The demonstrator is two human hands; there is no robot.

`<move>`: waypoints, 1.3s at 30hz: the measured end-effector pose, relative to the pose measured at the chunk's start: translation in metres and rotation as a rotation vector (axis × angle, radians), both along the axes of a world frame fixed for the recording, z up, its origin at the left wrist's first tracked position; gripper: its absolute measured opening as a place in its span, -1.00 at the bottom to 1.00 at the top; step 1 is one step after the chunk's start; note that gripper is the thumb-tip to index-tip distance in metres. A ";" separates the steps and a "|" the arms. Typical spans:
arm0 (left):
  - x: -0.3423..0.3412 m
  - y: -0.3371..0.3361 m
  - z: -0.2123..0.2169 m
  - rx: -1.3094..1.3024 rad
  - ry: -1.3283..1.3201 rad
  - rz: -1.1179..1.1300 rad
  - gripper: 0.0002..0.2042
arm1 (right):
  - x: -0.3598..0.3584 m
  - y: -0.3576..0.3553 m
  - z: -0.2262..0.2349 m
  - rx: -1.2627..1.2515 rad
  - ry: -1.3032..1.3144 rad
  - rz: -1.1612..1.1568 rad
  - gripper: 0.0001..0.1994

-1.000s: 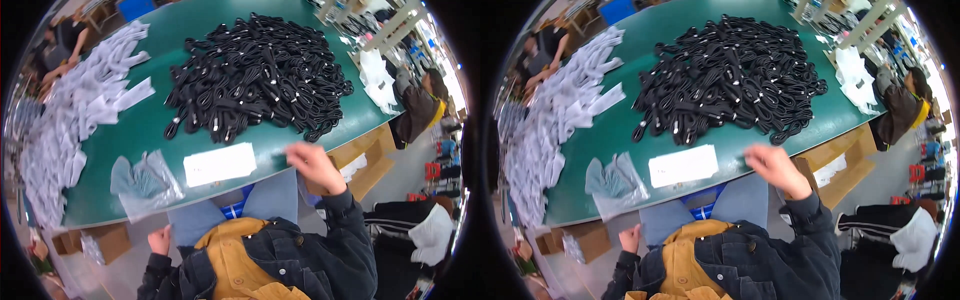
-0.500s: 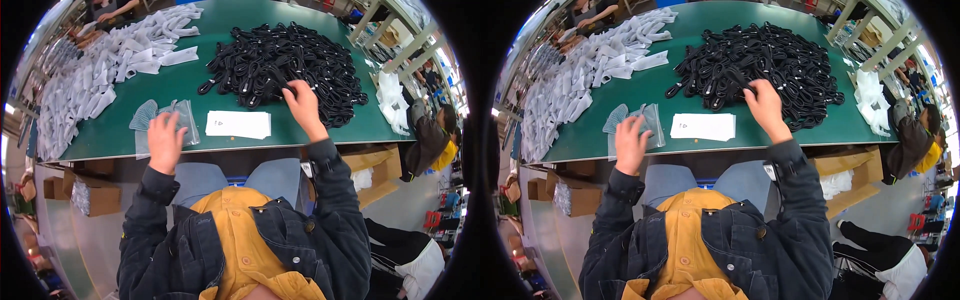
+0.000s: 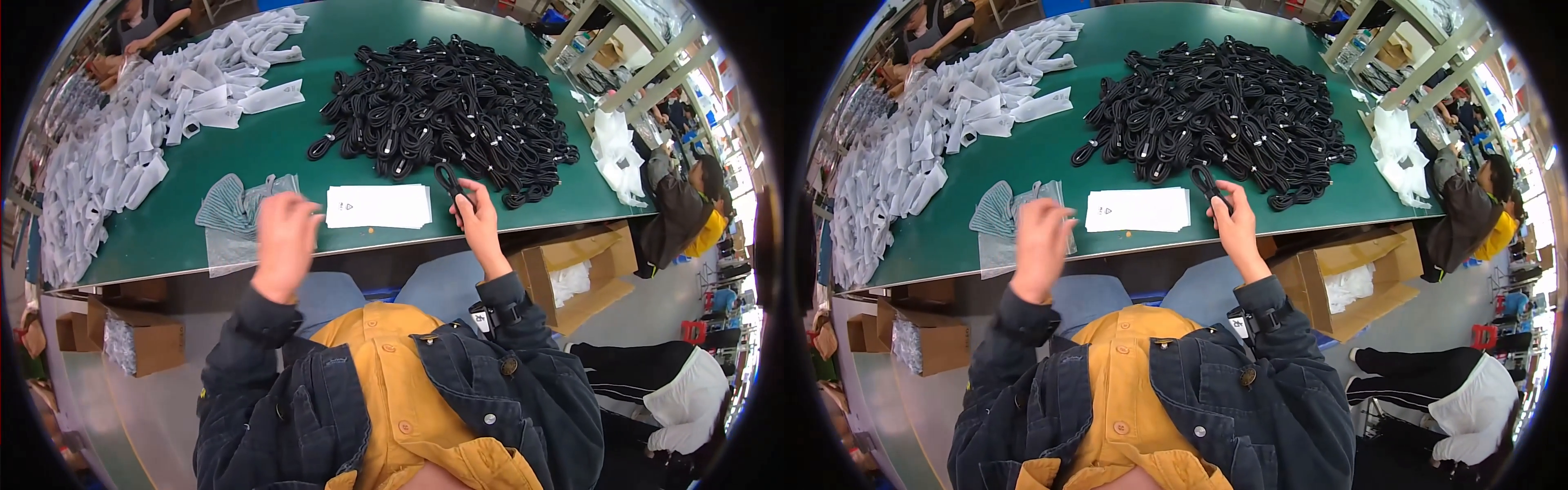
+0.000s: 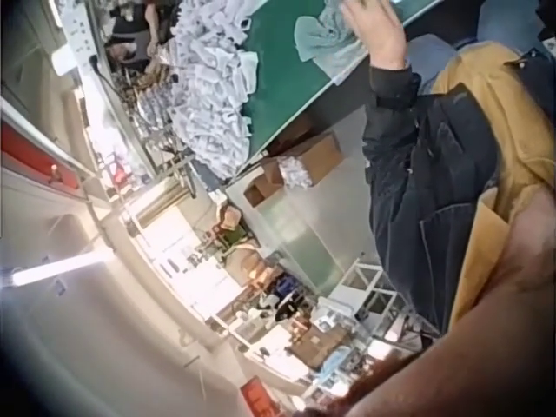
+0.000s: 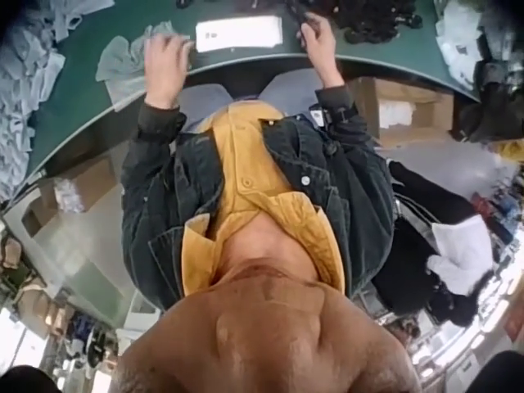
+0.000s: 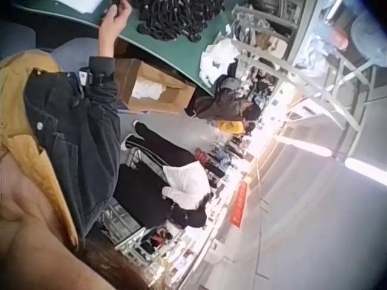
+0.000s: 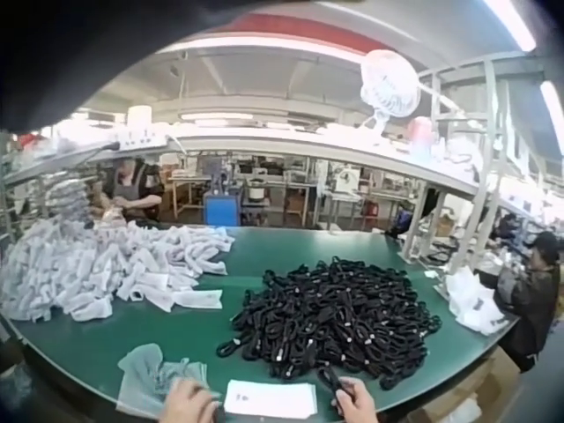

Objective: The person picks up a cable and a plastic sleeve by hand, slides the cable into the sleeve, and places the packaged item onto a pile, repeating this process for several cables.

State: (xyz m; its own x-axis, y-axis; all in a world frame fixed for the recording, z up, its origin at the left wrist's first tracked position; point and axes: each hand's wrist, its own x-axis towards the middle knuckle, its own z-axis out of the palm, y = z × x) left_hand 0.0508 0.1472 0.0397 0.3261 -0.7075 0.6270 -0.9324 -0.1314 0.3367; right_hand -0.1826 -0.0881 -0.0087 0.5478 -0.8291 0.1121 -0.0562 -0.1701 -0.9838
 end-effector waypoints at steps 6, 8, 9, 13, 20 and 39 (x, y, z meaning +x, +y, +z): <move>-0.055 -0.099 -0.047 0.119 0.233 -0.337 -0.89 | -0.003 0.013 -0.007 -0.097 0.100 -0.023 -0.71; -0.058 -0.113 -0.053 0.109 0.213 -0.340 -0.90 | -0.007 0.015 -0.006 -0.097 0.105 -0.031 -0.71; -0.060 -0.117 -0.054 0.134 0.200 -0.320 -0.90 | -0.009 0.016 -0.006 -0.091 0.111 -0.039 -0.71; -0.060 -0.123 -0.058 0.202 0.220 -0.270 -0.89 | -0.007 0.021 -0.001 -0.088 0.111 -0.039 -0.72; -0.059 -0.123 -0.066 0.165 0.416 -0.205 -0.92 | -0.015 0.021 -0.002 -0.358 0.121 -0.013 -0.70; -0.053 -0.108 -0.046 0.117 0.927 -0.263 -0.88 | -0.018 0.016 0.019 -1.049 0.192 0.184 -0.57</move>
State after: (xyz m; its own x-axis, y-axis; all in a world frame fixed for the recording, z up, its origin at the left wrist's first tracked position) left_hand -0.0024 0.0389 -0.0065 0.4780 -0.8699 0.1213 -0.3079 -0.0366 0.9507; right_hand -0.2005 -0.0718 0.0105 0.7378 -0.2728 0.6174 -0.0814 -0.9440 -0.3199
